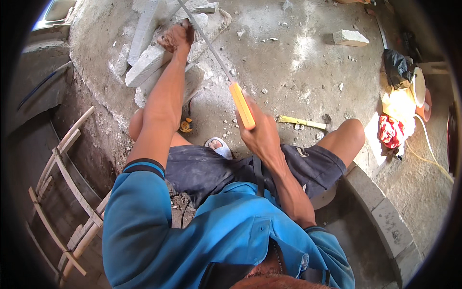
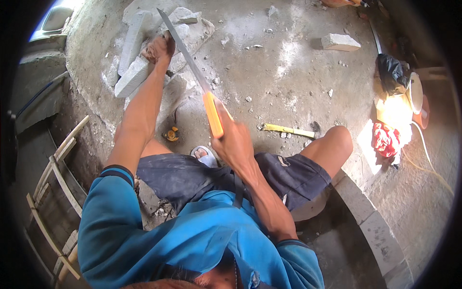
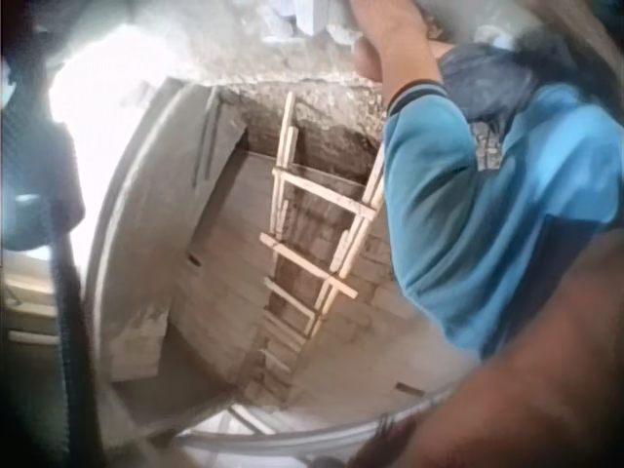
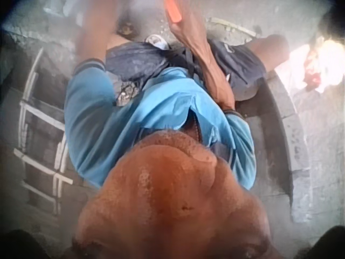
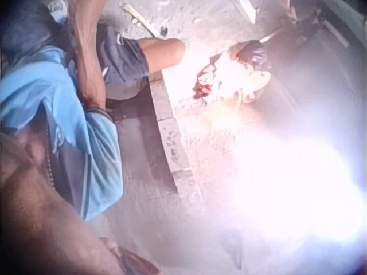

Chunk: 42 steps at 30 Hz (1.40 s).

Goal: The person sits on the floor and uses a hand saw to cut a rectangular stone block. After cutting, the person picks up the stone, scoops mortar from a bucket with a trowel, applies it to the stone, and places the stone against a wall.

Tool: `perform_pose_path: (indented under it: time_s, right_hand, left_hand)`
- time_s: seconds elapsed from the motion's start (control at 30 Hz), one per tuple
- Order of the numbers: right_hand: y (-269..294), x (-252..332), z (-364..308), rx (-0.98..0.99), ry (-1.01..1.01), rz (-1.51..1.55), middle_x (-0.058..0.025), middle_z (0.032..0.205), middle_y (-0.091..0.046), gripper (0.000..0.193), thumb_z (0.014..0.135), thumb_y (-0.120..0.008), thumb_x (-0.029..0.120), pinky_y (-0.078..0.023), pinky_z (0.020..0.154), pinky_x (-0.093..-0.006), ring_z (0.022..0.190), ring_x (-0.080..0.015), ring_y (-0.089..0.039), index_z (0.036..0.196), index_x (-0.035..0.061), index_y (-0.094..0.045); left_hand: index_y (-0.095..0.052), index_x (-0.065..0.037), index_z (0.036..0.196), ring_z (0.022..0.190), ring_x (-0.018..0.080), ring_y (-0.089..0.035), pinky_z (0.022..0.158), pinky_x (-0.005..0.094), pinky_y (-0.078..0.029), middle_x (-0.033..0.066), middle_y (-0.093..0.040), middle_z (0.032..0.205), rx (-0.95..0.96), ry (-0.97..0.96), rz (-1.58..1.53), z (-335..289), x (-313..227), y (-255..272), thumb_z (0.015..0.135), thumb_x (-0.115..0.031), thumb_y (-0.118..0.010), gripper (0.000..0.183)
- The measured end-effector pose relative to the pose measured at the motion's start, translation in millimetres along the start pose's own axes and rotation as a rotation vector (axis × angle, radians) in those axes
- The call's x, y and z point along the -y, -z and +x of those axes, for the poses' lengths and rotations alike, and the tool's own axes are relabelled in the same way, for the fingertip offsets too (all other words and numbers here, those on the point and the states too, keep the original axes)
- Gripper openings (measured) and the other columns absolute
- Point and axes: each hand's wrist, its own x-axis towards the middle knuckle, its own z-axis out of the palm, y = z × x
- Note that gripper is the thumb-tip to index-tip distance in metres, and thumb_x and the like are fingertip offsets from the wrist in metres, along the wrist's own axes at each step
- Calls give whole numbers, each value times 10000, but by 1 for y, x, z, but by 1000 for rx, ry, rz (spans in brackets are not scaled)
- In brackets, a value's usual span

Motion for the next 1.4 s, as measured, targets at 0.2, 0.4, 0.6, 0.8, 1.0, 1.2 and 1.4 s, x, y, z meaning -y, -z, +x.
perform_pose_path:
  time_s: [0.2,0.4,0.6,0.8,1.0,1.2,1.4]
  right_hand:
    - [11,11,-42,7,-136,37,-279,1136,-690,554,938,-659,89,-562,838,-384,1017,-417,-706,1470,36,-514]
    - [-9,42,87,-34,-87,52,-299,1133,-685,449,959,-627,150,-551,879,-437,1079,-451,-673,1385,15,-589]
    - [-10,21,20,-195,159,-38,-295,985,-689,529,913,-644,106,-553,759,-491,911,-485,-677,1432,74,-550]
    - [42,35,-45,20,-97,-27,-253,1222,-680,498,959,-615,70,-534,934,-398,1133,-398,-669,1450,42,-536]
    - [-11,27,94,-11,-39,19,-295,1160,-679,420,968,-612,136,-532,925,-426,1148,-439,-653,1366,4,-599]
    - [32,26,-52,14,-170,72,-211,1350,-659,454,992,-623,138,-463,1074,-368,1287,-308,-624,1413,-22,-563]
    - [-1,1,67,-12,-3,-48,-269,1136,-697,479,918,-636,85,-557,878,-452,1069,-445,-673,1391,32,-578]
  left_hand:
    - [-792,-129,824,925,279,-661,987,426,-323,105,-765,944,-215,-100,-7,-20,-7,12,929,-467,-510,453]
    - [-792,-116,813,914,271,-678,967,411,-334,117,-766,928,-167,-105,-67,-8,-7,9,933,-500,-492,501]
    - [-813,-110,832,824,316,-707,896,422,-356,180,-758,858,-4,30,2,20,-2,5,928,-617,-478,616]
    - [-801,-132,794,831,291,-698,886,446,-357,115,-768,879,-28,-3,19,7,-5,7,932,-605,-528,563]
    - [-811,-112,817,832,285,-724,888,466,-389,171,-767,902,-73,-50,1,16,-9,9,957,-573,-503,572]
    - [-821,-99,875,894,310,-741,927,478,-381,171,-771,914,11,47,-21,20,-8,17,972,-585,-473,606]
    - [-815,-91,956,1011,376,-725,1008,537,-387,207,-761,1033,-302,-139,-200,-3,3,1,967,-594,-444,625]
